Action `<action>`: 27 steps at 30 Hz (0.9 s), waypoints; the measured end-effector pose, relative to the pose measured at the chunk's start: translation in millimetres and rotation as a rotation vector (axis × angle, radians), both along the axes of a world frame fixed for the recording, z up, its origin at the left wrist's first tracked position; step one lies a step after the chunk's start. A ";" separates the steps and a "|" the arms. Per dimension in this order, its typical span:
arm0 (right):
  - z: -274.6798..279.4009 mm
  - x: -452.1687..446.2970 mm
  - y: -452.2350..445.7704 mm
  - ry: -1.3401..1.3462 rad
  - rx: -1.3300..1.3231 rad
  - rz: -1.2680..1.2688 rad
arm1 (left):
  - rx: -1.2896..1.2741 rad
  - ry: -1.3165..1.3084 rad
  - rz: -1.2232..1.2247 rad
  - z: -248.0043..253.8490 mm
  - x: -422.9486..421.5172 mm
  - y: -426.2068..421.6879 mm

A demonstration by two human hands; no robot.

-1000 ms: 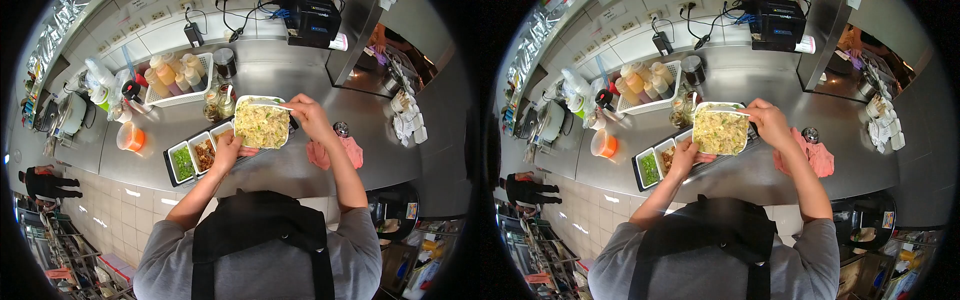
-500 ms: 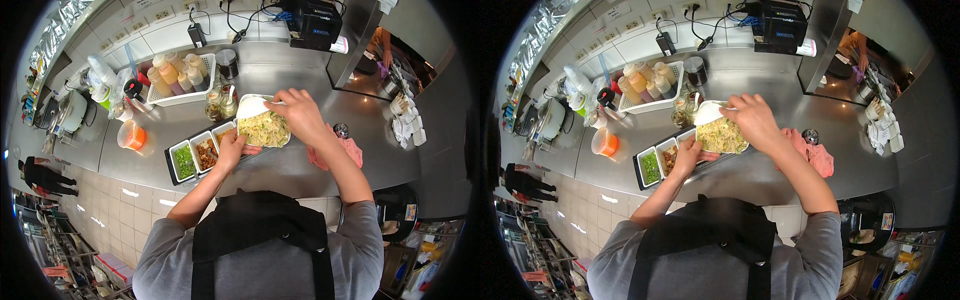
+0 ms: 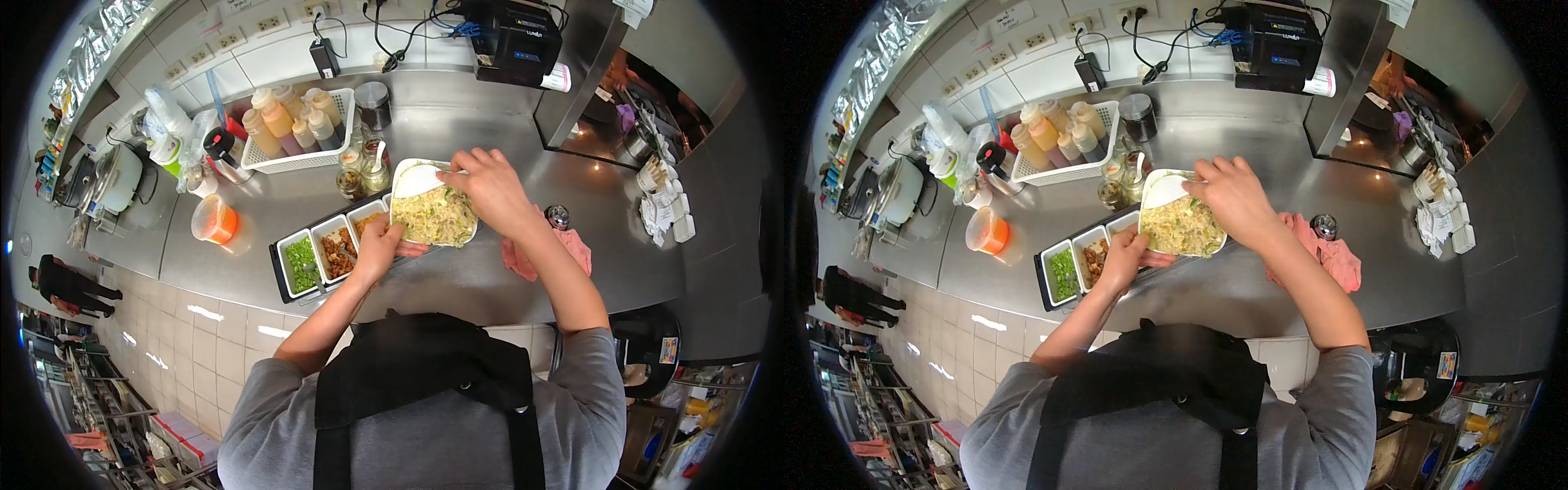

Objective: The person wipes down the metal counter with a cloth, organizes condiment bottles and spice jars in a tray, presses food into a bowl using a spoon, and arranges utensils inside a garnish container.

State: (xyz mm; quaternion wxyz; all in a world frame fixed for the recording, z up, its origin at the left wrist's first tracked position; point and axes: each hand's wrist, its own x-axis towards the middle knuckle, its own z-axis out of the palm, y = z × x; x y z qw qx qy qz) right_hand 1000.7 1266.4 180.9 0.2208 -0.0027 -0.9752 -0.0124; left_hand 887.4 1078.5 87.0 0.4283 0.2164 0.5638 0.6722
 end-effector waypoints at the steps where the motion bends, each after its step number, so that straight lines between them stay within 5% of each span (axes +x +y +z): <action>1: -0.9 0.9 1.4 -0.042 -0.027 0.003 | -0.011 -0.022 0.002 -0.2 -0.2 0.6; 11: -12.4 1.6 31.7 -0.014 -0.581 -0.058 | -0.025 -0.036 -0.031 5.5 2.3 0.2; 27: -23.7 12.0 43.3 -0.002 -0.604 -0.075 | -0.020 -0.005 -0.005 11.4 4.1 5.4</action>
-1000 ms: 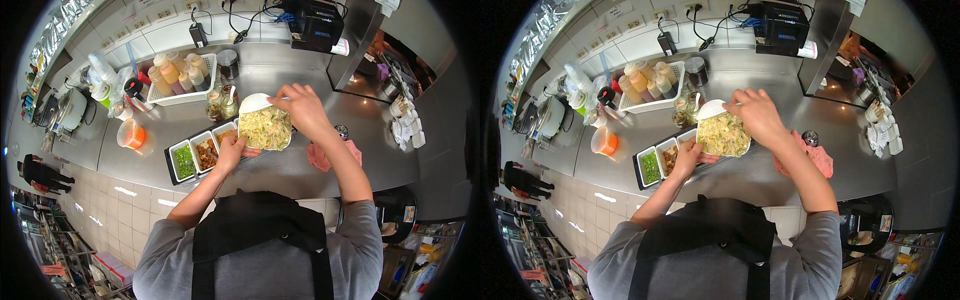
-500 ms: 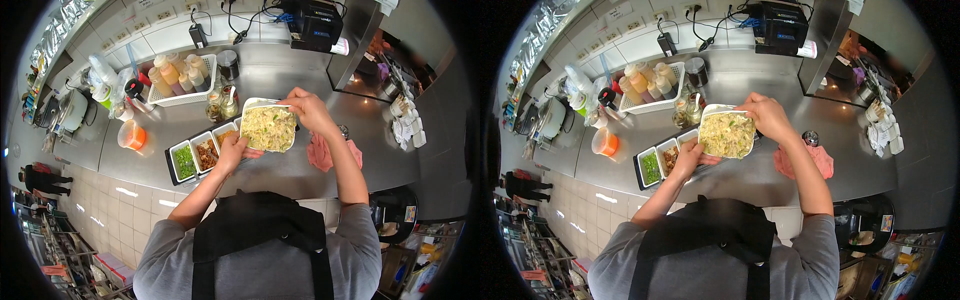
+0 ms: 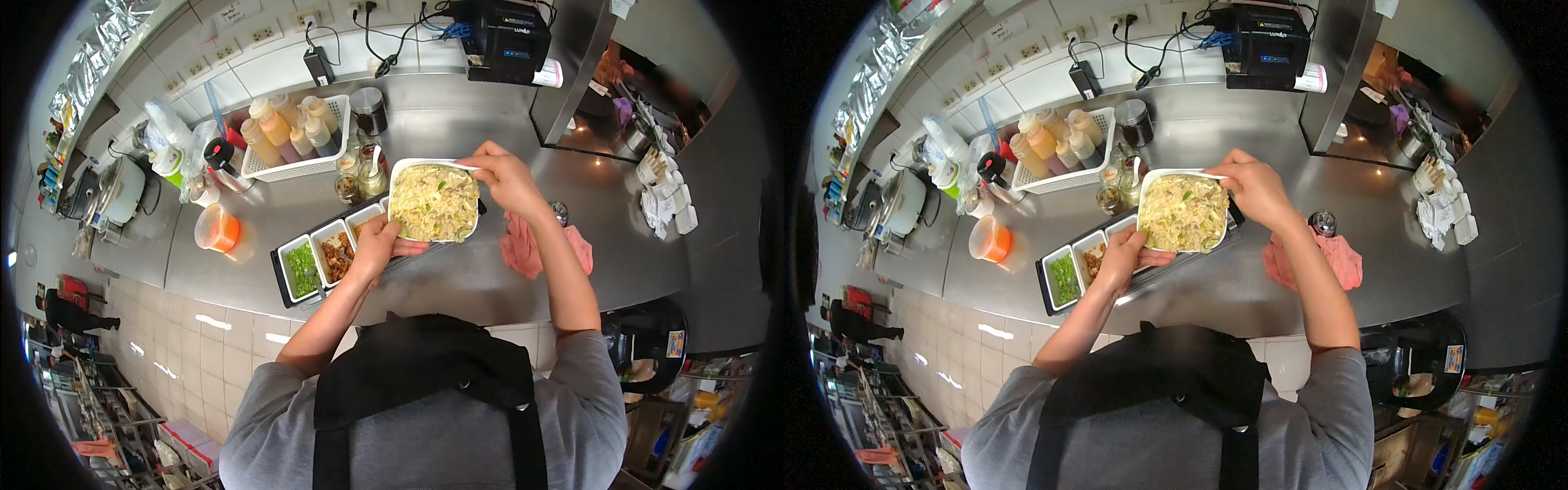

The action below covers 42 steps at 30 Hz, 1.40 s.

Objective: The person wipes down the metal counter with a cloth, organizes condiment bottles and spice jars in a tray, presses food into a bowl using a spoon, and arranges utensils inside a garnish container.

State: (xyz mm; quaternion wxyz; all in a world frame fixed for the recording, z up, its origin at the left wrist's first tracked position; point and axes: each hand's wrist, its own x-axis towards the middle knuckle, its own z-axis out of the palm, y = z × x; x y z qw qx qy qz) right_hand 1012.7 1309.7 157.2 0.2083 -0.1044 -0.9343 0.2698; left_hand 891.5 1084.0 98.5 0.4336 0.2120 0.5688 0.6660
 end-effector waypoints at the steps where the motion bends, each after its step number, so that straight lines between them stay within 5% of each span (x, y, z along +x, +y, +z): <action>1: -1.0 2.7 5.8 0.082 -0.087 -0.043 | -0.007 -0.012 0.006 -1.1 -1.0 0.3; 6: -8.2 19.3 2.2 0.147 -0.271 -0.287 | 0.005 -0.046 0.034 -5.8 -7.5 4.8; 14: -36.8 8.3 -45.9 0.295 0.100 -0.356 | 0.036 -0.063 0.084 -4.7 -16.6 15.2; 20: -57.1 1.3 -14.6 0.514 -0.302 -0.451 | 0.054 -0.059 0.116 -6.5 -19.6 20.7; 22: -63.7 6.3 -16.9 0.406 -0.501 -0.488 | 0.062 -0.064 0.131 -7.4 -18.7 21.8; 24: -66.8 8.5 -29.0 0.309 -1.085 -0.398 | 0.085 -0.059 0.157 -10.2 -19.9 24.3; 25: -65.5 7.9 -38.2 0.332 -1.108 -0.397 | 0.088 -0.059 0.157 -10.4 -20.7 25.6; 29: -72.8 1.9 -59.0 0.439 -0.800 -0.401 | 0.082 -0.030 0.172 -11.4 -19.4 27.2; 31: -65.8 1.3 -67.6 0.403 -0.091 -0.420 | 0.090 -0.024 0.177 -9.7 -17.5 27.6; 38: -54.4 -4.9 -83.2 0.178 -0.031 -0.431 | 0.107 0.012 0.184 -12.4 -16.5 25.7; 42: -49.2 -2.4 -60.2 0.275 -0.201 -0.364 | 0.087 -0.034 0.216 -11.0 -16.4 25.6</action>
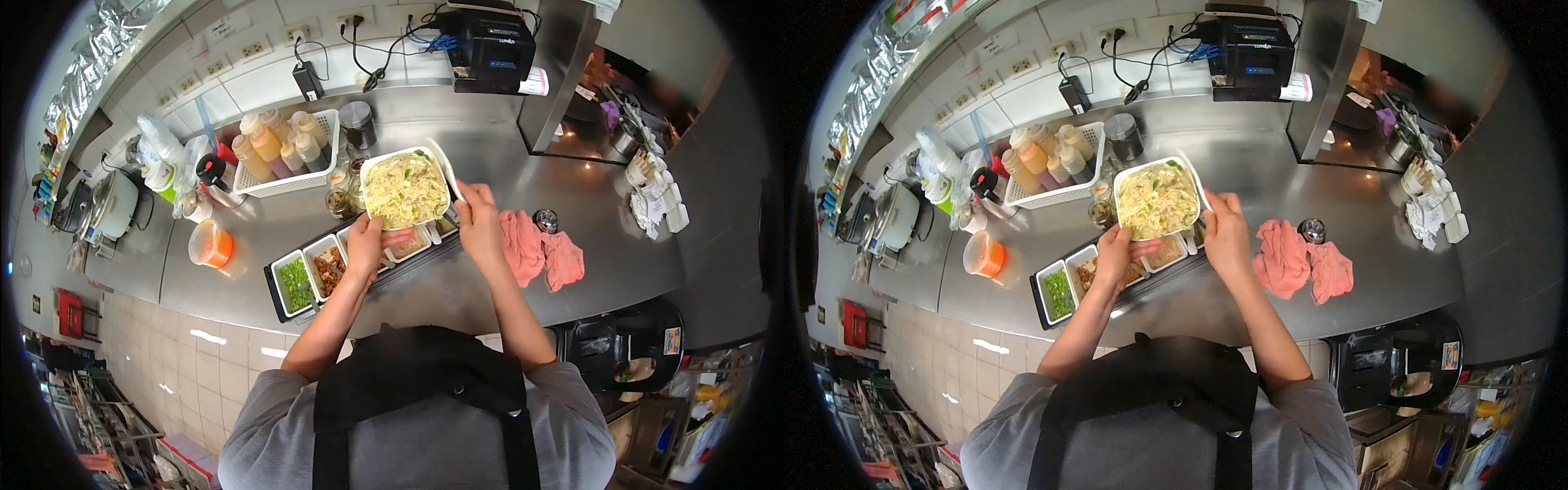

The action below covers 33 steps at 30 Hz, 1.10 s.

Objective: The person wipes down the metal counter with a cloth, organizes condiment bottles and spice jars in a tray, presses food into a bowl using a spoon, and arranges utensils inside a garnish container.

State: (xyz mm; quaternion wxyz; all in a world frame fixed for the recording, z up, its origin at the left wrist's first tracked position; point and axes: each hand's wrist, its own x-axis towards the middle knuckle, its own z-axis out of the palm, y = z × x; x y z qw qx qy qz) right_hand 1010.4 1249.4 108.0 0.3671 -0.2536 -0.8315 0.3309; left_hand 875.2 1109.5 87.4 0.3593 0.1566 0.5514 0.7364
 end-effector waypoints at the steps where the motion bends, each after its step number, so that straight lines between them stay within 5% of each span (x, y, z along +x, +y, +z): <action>1: 2.4 0.9 1.3 0.024 0.019 0.009 | -0.001 -0.002 -0.009 0.4 -0.7 0.1; 8: -24.6 -6.3 22.1 0.297 -0.192 -0.023 | -0.006 0.022 -0.030 2.7 2.2 -1.6; 9: -26.1 -2.7 29.8 0.194 -0.540 -0.015 | 0.008 0.026 -0.045 2.0 2.5 -2.4; 12: -33.5 5.5 37.8 0.021 -0.925 0.096 | 0.025 0.016 -0.061 1.1 4.5 -3.1; 17: -28.0 5.0 16.3 0.391 -1.308 0.398 | -0.007 0.021 -0.094 -2.1 8.7 -1.4; 33: -5.1 16.8 14.1 0.315 -1.110 0.308 | -0.048 0.105 -0.231 8.2 26.8 -11.1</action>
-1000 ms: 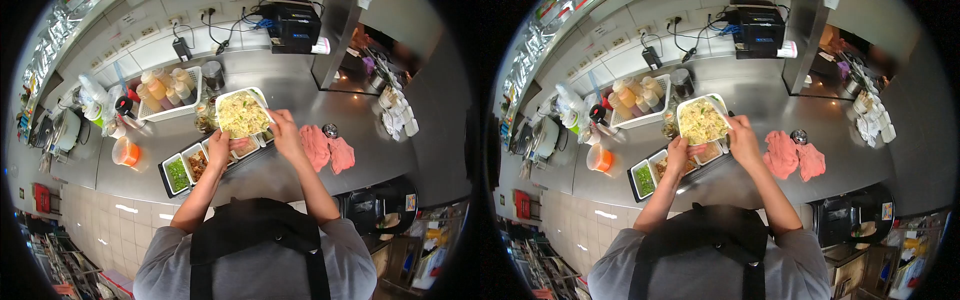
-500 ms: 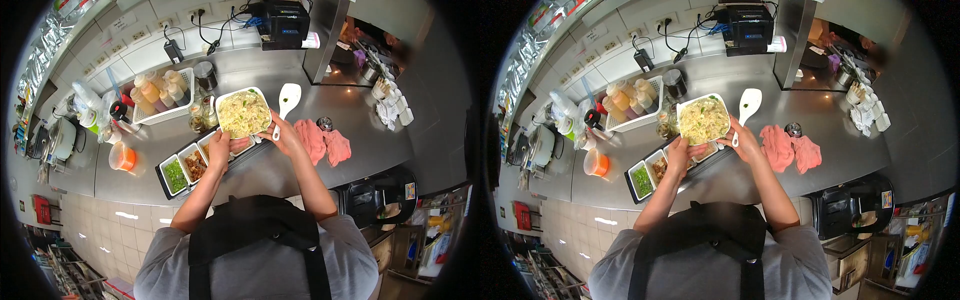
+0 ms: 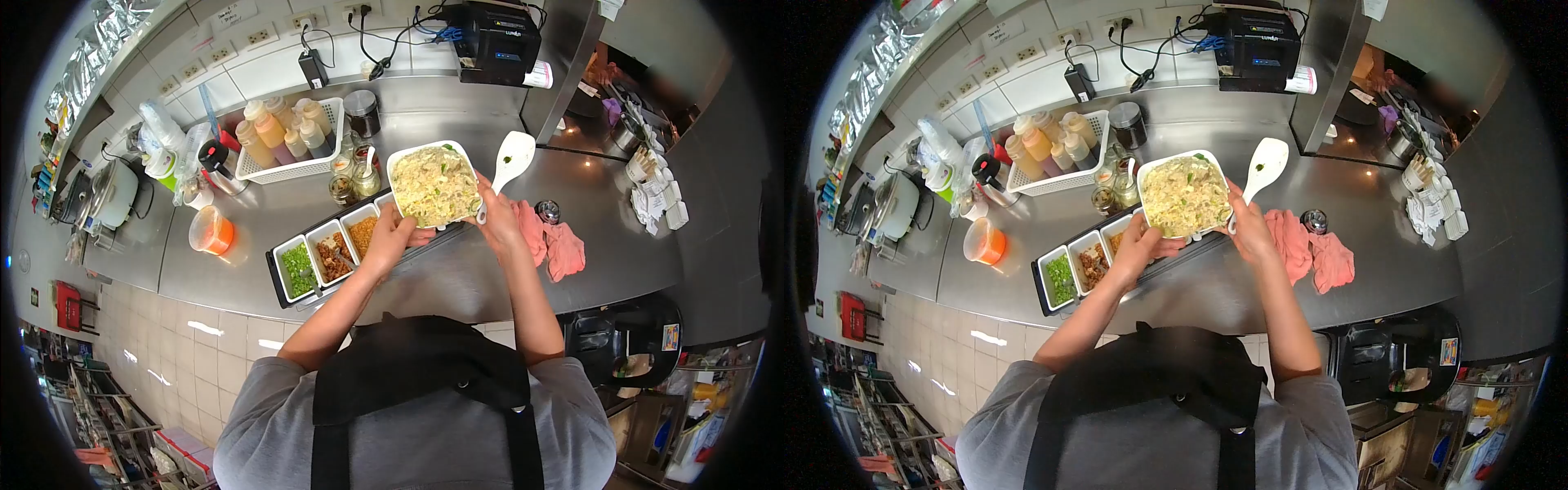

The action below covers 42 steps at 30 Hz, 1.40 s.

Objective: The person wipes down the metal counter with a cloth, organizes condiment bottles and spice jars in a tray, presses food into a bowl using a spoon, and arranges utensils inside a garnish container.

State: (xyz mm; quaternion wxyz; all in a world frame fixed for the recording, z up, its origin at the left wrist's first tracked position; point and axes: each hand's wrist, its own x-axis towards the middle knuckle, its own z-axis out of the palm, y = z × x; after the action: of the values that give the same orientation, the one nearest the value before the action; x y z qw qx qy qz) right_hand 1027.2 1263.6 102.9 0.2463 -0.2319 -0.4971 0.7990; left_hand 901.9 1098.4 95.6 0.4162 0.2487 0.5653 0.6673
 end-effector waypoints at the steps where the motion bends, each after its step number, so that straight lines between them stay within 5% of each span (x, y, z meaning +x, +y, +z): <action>1: 5.3 0.3 0.4 -0.027 0.020 -0.011 | 0.002 0.057 0.002 0.1 -0.9 -0.9; 4: 4.6 4.0 17.1 -0.009 0.036 0.011 | -0.039 0.288 -0.127 -16.6 -29.3 -1.5; 7: 24.4 6.5 19.5 -0.006 0.026 0.021 | 0.091 0.174 -0.008 25.2 -45.8 5.6; 10: 32.9 5.0 28.2 -0.028 0.044 0.083 | 0.042 0.101 -0.218 45.2 -84.9 12.2; 13: 43.1 3.0 33.9 -0.054 0.059 0.170 | -0.067 0.148 -0.417 47.2 -106.2 16.8; 19: 36.8 -8.0 48.8 -0.161 0.099 0.242 | -0.132 0.199 -0.424 32.4 -97.9 8.0; 25: 36.1 -12.4 55.8 -0.187 0.163 0.332 | -0.133 0.247 -0.236 12.2 -71.0 -1.4; 33: -2.3 3.3 37.7 -0.408 0.209 -0.011 | -0.094 0.158 0.009 -10.7 -54.4 -10.1; 42: -30.2 -4.4 -42.8 -0.079 -0.084 0.037 | -0.057 0.158 0.225 -26.3 -55.1 6.4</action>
State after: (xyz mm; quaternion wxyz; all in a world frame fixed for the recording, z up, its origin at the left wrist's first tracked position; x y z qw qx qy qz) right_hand 1022.9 1220.8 72.7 0.2019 -0.2643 -0.4764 0.8139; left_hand 846.8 1104.8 69.3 0.2998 0.2234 0.6392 0.6721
